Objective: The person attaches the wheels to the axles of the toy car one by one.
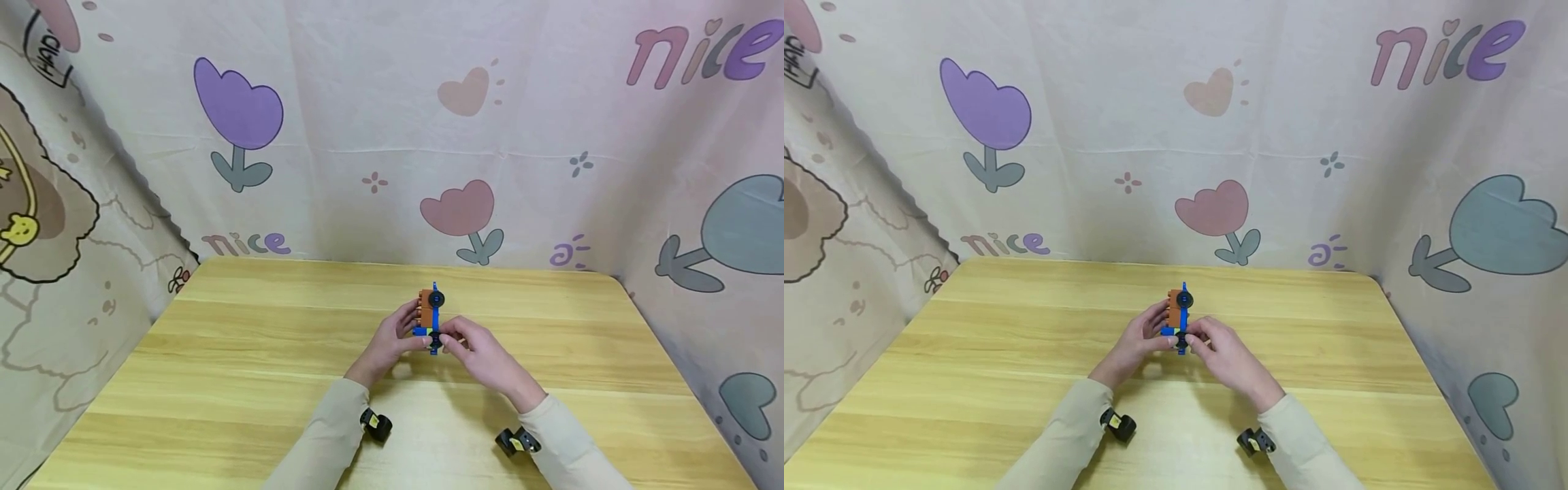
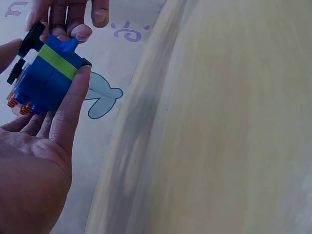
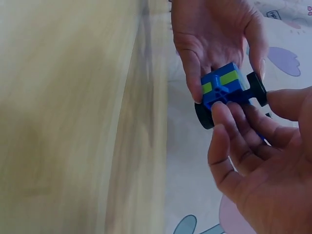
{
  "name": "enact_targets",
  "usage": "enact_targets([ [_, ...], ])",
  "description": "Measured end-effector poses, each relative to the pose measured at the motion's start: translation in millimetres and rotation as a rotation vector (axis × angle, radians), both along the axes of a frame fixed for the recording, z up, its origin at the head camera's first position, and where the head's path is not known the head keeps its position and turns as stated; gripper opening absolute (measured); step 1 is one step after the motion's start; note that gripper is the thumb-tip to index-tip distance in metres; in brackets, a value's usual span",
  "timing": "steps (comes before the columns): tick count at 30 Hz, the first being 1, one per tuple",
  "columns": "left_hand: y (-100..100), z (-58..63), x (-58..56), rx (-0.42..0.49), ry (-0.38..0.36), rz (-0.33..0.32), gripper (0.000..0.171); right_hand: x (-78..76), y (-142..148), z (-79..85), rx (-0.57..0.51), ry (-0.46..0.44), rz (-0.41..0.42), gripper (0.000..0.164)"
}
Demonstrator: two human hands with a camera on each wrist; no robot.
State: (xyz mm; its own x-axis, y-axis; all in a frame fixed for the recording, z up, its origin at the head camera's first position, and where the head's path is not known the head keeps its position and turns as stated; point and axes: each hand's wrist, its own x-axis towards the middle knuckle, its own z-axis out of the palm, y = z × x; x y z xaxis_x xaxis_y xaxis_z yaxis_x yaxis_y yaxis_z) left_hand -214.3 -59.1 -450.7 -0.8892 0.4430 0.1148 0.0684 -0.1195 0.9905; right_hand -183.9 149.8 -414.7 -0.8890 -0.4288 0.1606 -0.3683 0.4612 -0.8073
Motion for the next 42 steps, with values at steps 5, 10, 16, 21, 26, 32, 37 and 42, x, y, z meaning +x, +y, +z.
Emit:
enact_targets([
  [5,-0.7,0.0,0.7,-0.003,0.01,-0.01,0.077,0.1,-0.8,-2.4,-0.03,-0.054,0.04,0.014],
  [10,-0.2,-0.4,1.0,-0.013,0.019,-0.01,0.077,0.3,-1.2,-4.1,-0.065,-0.08,0.059,0.016],
  [16,1.9,-0.4,0.1,-0.012,0.02,-0.019,0.076,-0.3,-1.0,-3.2,-0.072,-0.086,0.051,0.015],
  [21,2.1,1.5,0.1,0.02,0.028,-0.037,0.075,-1.9,-1.0,-2.9,-0.076,-0.083,0.038,0.013],
  [26,0.8,1.5,0.6,0.015,0.033,-0.036,0.075,-2.4,-0.9,-5.1,-0.071,-0.087,0.043,0.013],
  [32,1.2,1.9,0.9,0.011,0.021,-0.038,0.072,2.7,-1.9,0.8,-0.062,-0.09,0.018,0.012],
  [37,1.4,2.4,0.7,0.023,0.004,-0.053,0.067,1.0,2.7,-3.6,-0.048,-0.077,0.003,0.012],
  [42,1.7,0.8,-0.3,0.005,-0.001,-0.04,0.064,0.0,5.1,-3.8,-0.032,-0.077,-0.01,0.01],
])
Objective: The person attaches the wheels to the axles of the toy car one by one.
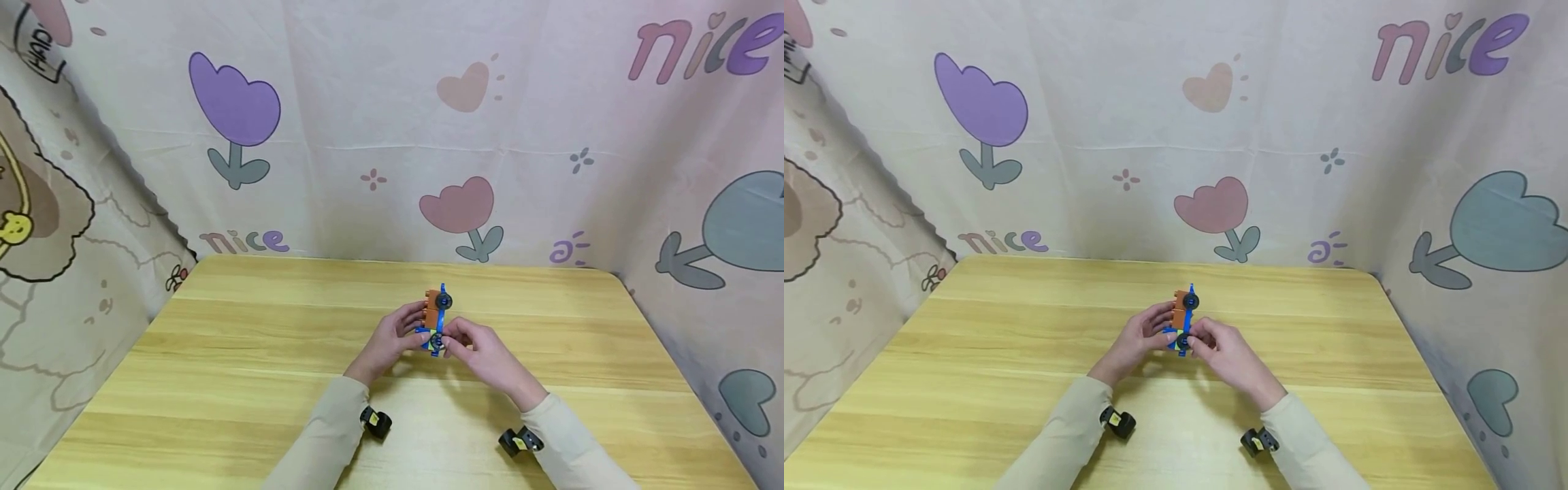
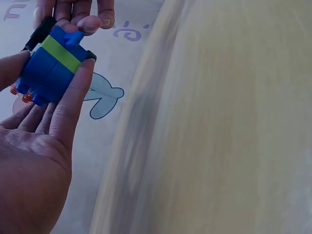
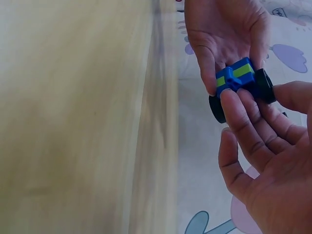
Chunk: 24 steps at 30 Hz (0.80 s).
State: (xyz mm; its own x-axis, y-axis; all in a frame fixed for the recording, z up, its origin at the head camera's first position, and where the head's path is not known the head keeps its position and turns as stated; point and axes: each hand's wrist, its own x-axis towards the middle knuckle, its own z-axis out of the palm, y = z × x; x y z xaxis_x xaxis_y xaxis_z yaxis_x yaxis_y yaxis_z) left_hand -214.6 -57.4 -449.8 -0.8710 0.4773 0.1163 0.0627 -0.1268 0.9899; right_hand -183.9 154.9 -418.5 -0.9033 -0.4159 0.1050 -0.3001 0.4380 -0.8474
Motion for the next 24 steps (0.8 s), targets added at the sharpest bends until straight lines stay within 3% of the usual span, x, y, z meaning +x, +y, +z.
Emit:
enact_targets([
  [13,0.2,-1.7,0.4,0.004,0.004,0.051,0.051,0.1,4.7,-1.1,-0.017,0.052,-0.01,0.007],
  [19,-0.7,-0.2,1.7,0.017,-0.002,0.057,0.046,-2.1,13.2,1.5,-0.038,0.087,-0.089,0.009],
  [24,-1.7,-2.3,1.4,-0.002,0.011,0.042,0.045,-5.3,23.5,8.1,-0.065,0.145,-0.201,0.011],
])
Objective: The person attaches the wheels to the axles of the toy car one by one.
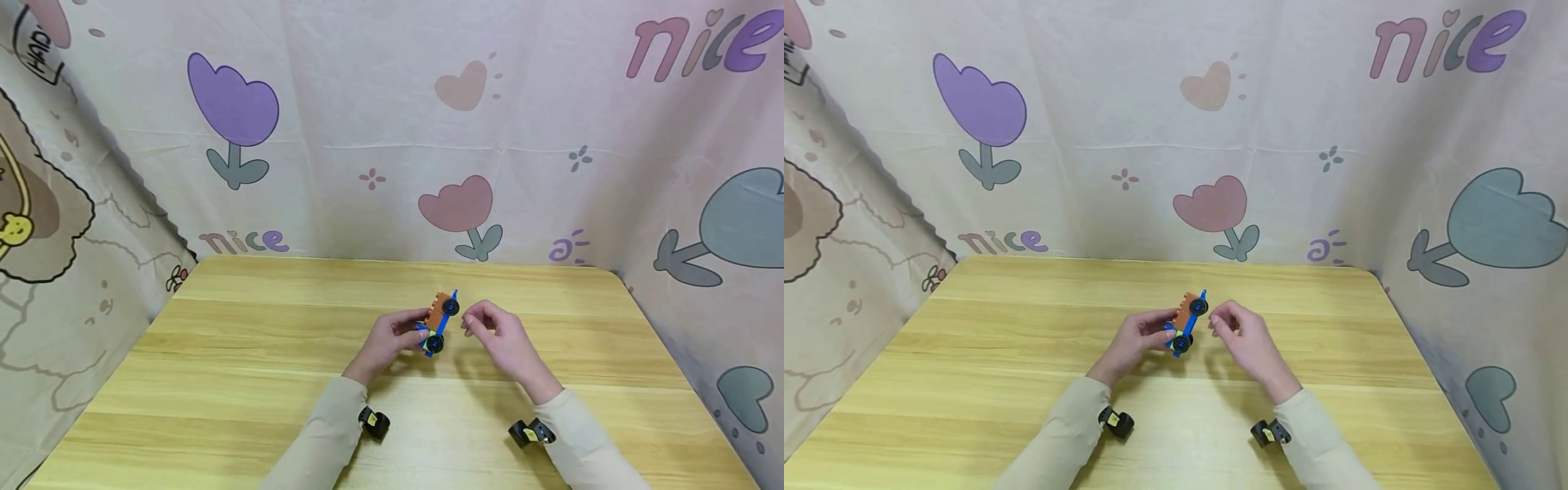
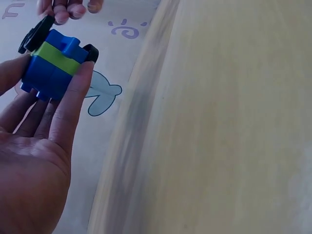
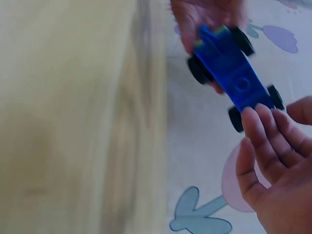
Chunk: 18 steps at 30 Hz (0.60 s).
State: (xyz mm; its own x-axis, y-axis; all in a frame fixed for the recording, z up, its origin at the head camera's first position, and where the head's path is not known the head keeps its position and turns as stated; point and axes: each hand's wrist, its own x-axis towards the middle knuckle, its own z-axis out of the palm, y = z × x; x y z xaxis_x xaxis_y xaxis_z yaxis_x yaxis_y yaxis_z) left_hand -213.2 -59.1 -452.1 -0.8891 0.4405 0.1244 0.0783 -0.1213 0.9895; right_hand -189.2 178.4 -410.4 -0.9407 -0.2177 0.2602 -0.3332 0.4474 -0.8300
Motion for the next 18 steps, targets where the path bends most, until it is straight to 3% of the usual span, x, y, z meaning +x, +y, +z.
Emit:
enact_targets([
  [7,-0.9,-0.4,-0.9,-0.062,0.019,0.002,0.042,-7.2,6.6,9.3,-0.017,0.047,-0.099,0.015],
  [13,-1.9,-0.1,0.3,-0.079,0.018,-0.018,0.041,-12.8,5.7,9.9,0.015,0.061,-0.042,0.03],
  [18,-3.9,2.0,1.8,-0.098,0.015,-0.037,0.038,-13.5,4.1,10.4,0.098,0.043,0.025,0.029],
])
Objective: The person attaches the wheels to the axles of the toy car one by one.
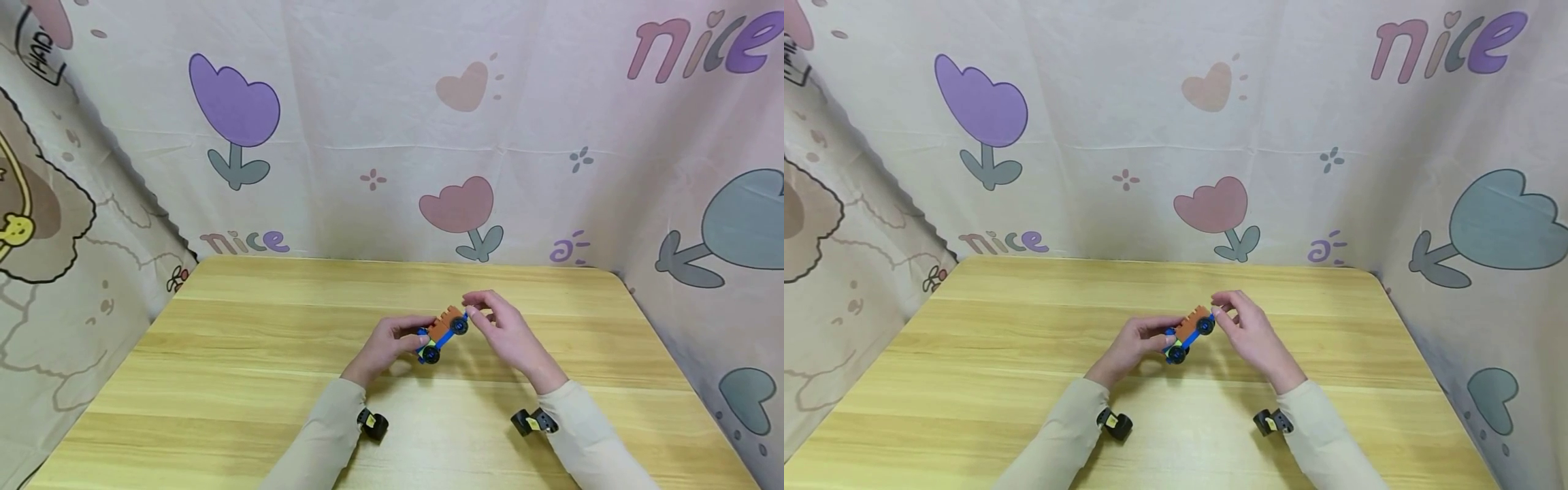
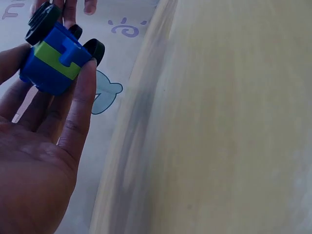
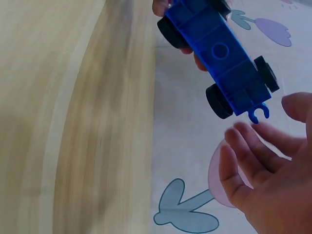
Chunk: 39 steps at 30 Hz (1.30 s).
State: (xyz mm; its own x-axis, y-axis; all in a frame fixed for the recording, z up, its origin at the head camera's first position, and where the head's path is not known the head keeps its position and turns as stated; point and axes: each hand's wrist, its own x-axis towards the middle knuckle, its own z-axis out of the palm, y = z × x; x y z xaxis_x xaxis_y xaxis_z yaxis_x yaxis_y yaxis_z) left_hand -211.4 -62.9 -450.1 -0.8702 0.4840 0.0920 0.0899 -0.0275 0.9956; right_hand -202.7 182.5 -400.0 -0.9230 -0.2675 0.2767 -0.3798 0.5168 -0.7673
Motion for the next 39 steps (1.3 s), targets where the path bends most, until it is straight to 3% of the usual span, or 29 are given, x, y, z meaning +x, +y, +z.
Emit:
enact_targets([
  [10,-3.8,1.7,1.6,-0.045,0.036,-0.038,0.035,-0.7,0.5,2.9,0.088,-0.054,0.101,0.031],
  [12,-4.8,11.3,5.9,-0.068,0.034,-0.04,0.034,0.1,2.3,4.5,0.108,-0.08,0.14,0.031],
  [15,-5.1,13.2,5.4,-0.097,0.024,-0.048,0.034,0.9,6.4,5.2,0.117,-0.123,0.196,0.032],
  [17,-4.8,12.7,4.2,-0.101,0.017,-0.054,0.035,1.1,9.3,4.7,0.119,-0.144,0.215,0.032],
  [19,-5.0,3.2,-0.6,-0.098,0.009,-0.051,0.035,0.7,11.5,3.9,0.121,-0.165,0.225,0.031],
  [31,-8.7,3.5,-0.6,-0.065,0.025,0.003,0.03,3.8,10.4,4.2,0.081,-0.227,0.205,0.024],
  [39,-9.9,28.0,9.5,-0.067,0.08,0.028,0.03,4.5,9.7,0.0,0.059,-0.242,0.182,0.026],
])
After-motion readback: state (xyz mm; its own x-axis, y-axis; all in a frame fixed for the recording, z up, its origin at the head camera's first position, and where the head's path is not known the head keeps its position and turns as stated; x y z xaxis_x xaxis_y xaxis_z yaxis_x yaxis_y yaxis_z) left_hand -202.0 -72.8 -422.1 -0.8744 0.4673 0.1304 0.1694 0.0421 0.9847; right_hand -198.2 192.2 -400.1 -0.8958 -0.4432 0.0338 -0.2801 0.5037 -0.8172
